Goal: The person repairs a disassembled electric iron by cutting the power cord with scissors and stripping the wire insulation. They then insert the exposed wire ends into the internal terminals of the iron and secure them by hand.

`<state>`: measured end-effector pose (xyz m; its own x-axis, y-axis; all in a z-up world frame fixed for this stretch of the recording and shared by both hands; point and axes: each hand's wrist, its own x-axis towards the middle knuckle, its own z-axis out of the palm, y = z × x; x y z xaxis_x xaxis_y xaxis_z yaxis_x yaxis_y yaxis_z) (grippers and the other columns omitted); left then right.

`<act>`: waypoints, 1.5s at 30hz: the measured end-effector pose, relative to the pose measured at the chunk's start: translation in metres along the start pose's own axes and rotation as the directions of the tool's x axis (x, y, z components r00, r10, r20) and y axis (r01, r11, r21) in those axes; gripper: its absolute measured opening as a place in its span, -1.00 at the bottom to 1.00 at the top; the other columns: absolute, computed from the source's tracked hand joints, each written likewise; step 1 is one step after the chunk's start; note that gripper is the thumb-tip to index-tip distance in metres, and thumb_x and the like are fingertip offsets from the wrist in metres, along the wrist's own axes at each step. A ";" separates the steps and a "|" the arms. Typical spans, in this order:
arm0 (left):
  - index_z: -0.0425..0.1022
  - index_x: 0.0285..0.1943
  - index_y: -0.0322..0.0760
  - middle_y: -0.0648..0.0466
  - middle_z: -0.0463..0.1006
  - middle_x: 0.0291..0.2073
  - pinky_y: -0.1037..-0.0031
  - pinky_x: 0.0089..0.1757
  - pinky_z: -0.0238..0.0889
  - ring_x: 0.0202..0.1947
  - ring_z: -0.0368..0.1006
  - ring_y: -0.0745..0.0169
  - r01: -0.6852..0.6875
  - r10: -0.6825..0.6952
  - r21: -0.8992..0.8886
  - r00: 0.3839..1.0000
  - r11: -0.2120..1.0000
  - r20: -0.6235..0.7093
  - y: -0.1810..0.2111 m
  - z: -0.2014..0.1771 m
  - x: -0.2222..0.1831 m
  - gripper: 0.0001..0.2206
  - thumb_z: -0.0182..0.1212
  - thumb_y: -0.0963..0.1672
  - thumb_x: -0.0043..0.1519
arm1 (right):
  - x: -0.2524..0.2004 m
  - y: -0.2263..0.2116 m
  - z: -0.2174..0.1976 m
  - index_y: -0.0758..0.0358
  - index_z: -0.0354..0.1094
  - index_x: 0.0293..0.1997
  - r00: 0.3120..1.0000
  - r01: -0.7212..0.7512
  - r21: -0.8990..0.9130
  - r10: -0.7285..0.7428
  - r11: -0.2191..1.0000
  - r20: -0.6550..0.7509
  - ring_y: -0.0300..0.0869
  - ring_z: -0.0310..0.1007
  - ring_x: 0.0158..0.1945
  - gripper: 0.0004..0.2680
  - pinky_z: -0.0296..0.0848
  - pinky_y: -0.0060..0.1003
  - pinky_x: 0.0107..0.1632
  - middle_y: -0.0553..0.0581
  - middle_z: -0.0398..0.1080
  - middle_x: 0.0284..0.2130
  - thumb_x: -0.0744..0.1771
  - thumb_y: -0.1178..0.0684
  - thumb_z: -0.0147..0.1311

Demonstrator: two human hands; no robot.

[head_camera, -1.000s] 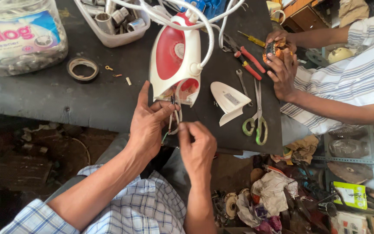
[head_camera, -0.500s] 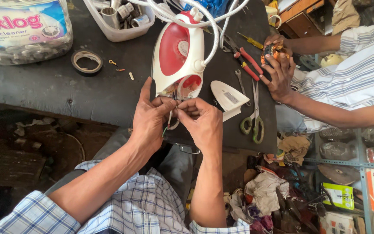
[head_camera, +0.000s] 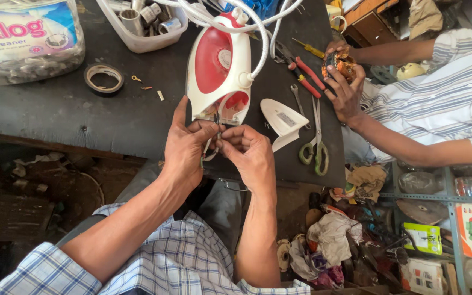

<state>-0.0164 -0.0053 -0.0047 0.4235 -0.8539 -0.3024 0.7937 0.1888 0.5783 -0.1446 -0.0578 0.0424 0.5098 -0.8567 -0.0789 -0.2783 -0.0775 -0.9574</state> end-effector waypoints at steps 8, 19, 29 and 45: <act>-0.26 0.66 -0.26 0.02 0.57 -0.32 0.57 -0.25 0.38 -0.29 0.52 0.35 0.004 -0.003 -0.099 1.000 0.995 0.015 -0.004 -0.005 -0.001 -0.13 0.18 -0.34 0.18 | -0.001 0.000 0.014 0.39 0.47 -0.18 0.976 0.205 -0.036 -0.207 0.978 -0.071 -0.40 0.46 -0.32 -0.94 0.45 -0.49 -0.19 0.02 0.52 -0.38 0.34 0.24 0.25; -0.37 0.65 -0.13 0.01 0.52 -0.34 0.48 -0.21 0.43 -0.25 0.55 0.24 0.047 -0.047 -0.134 0.999 0.990 0.005 -0.005 -0.008 0.003 -0.10 0.11 -0.37 0.19 | -0.002 0.010 0.016 0.40 0.49 -0.22 0.986 0.149 -0.038 -0.151 0.988 -0.067 -0.39 0.51 -0.33 -0.95 0.47 -0.49 -0.22 0.04 0.58 -0.40 0.31 0.28 0.24; -0.34 0.66 -0.14 -0.02 0.53 -0.35 0.46 -0.31 0.40 -0.28 0.56 0.19 0.028 -0.026 -0.138 1.000 0.990 0.015 -0.006 -0.008 0.003 -0.10 0.12 -0.38 0.18 | -0.006 0.024 0.015 0.37 0.47 -0.23 0.995 0.082 0.078 -0.077 0.994 -0.065 -0.39 0.48 -0.37 -0.92 0.45 -0.47 -0.26 0.05 0.55 -0.43 0.29 0.25 0.30; -0.33 0.65 -0.17 -0.03 0.56 -0.30 0.41 -0.35 0.39 -0.26 0.57 0.21 0.048 -0.046 -0.123 0.999 0.991 0.016 0.000 -0.006 0.002 -0.14 0.12 -0.33 0.20 | -0.018 0.020 0.020 0.33 0.41 -0.08 0.987 0.139 0.068 -0.132 0.988 -0.097 -0.38 0.52 -0.28 -0.88 0.49 -0.46 -0.16 0.06 0.56 -0.33 0.33 0.26 0.20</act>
<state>-0.0131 -0.0037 -0.0101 0.3794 -0.8693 -0.3167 0.8607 0.2061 0.4655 -0.1430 -0.0332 0.0185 0.4612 -0.8841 0.0755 -0.1487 -0.1609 -0.9757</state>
